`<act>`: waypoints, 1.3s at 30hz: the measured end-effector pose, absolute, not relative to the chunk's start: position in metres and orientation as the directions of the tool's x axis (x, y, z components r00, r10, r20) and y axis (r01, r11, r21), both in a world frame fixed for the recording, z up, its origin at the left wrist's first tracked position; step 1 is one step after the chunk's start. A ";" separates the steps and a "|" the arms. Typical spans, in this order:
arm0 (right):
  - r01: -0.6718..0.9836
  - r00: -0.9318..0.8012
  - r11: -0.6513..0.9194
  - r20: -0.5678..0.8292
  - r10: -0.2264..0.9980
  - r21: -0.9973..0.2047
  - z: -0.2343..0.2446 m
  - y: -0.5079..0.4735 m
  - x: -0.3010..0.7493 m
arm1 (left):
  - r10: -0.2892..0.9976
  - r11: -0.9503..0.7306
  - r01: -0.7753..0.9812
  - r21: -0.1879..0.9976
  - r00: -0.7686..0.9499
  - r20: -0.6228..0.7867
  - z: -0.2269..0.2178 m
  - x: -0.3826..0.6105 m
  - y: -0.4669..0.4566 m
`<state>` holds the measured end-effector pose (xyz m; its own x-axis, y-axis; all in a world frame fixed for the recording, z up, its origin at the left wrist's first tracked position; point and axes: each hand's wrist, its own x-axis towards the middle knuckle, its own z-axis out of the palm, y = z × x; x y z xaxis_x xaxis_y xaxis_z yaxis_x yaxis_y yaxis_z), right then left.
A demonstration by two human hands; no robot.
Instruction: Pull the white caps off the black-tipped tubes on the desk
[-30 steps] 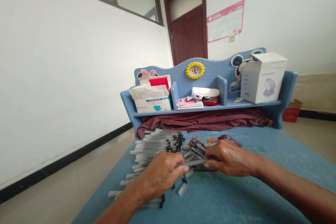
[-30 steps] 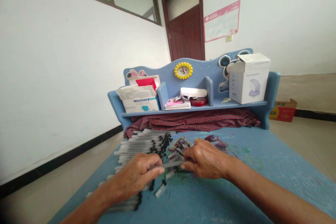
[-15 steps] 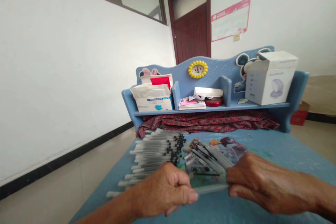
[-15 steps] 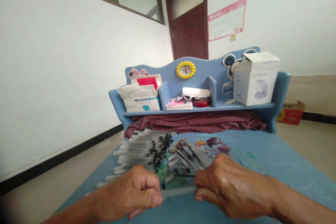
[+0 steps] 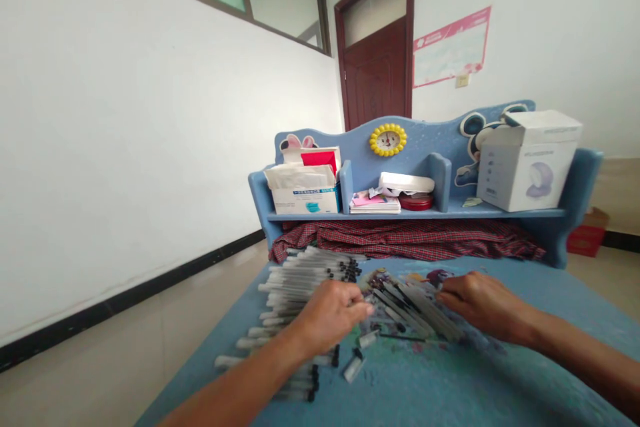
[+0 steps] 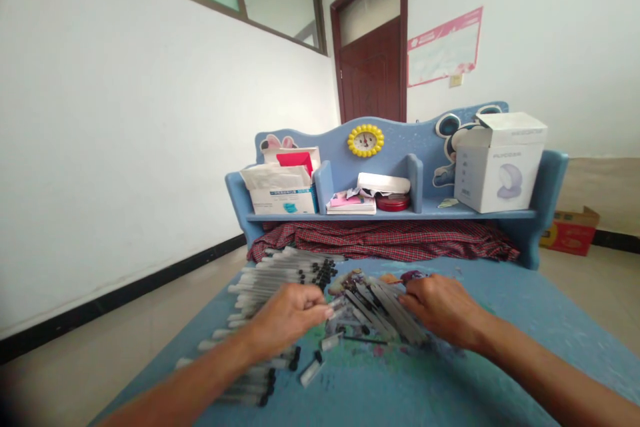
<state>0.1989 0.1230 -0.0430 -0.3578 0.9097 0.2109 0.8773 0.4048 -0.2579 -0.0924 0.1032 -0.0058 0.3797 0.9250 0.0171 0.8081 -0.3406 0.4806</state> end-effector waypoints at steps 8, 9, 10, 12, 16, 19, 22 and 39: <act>0.945 -0.321 0.325 0.105 0.941 -0.020 -0.049 0.129 0.144 | 0.899 -0.438 0.892 0.111 0.430 0.085 -0.030 -0.049 0.122; 0.944 -0.327 0.330 0.107 0.939 -0.015 -0.050 0.128 0.144 | 0.899 -0.437 0.892 0.117 0.428 0.089 -0.030 -0.051 0.121; 0.943 -0.330 0.333 0.108 0.938 -0.015 -0.051 0.127 0.144 | 0.898 -0.438 0.891 0.120 0.428 0.099 -0.029 -0.054 0.120; 0.941 -0.333 0.337 0.105 0.937 -0.028 -0.052 0.125 0.146 | 0.892 -0.448 0.886 0.119 0.434 0.123 -0.023 -0.064 0.115; 0.939 -0.330 0.336 0.087 0.940 -0.071 -0.054 0.124 0.153 | 0.875 -0.484 0.869 0.105 0.477 0.082 -0.005 -0.099 0.096; 0.934 -0.338 0.344 0.074 0.938 -0.093 -0.056 0.125 0.158 | 0.866 -0.494 0.865 0.090 0.498 -0.030 0.004 -0.131 0.073; 0.928 -0.348 0.353 0.062 0.936 -0.121 -0.058 0.125 0.160 | 0.874 -0.472 0.880 0.058 0.476 -0.101 0.006 -0.159 0.050; 0.864 -0.464 0.480 0.127 0.877 -0.151 -0.042 0.096 0.138 | 0.901 -0.431 0.854 -0.292 0.424 -0.090 -0.014 -0.182 0.032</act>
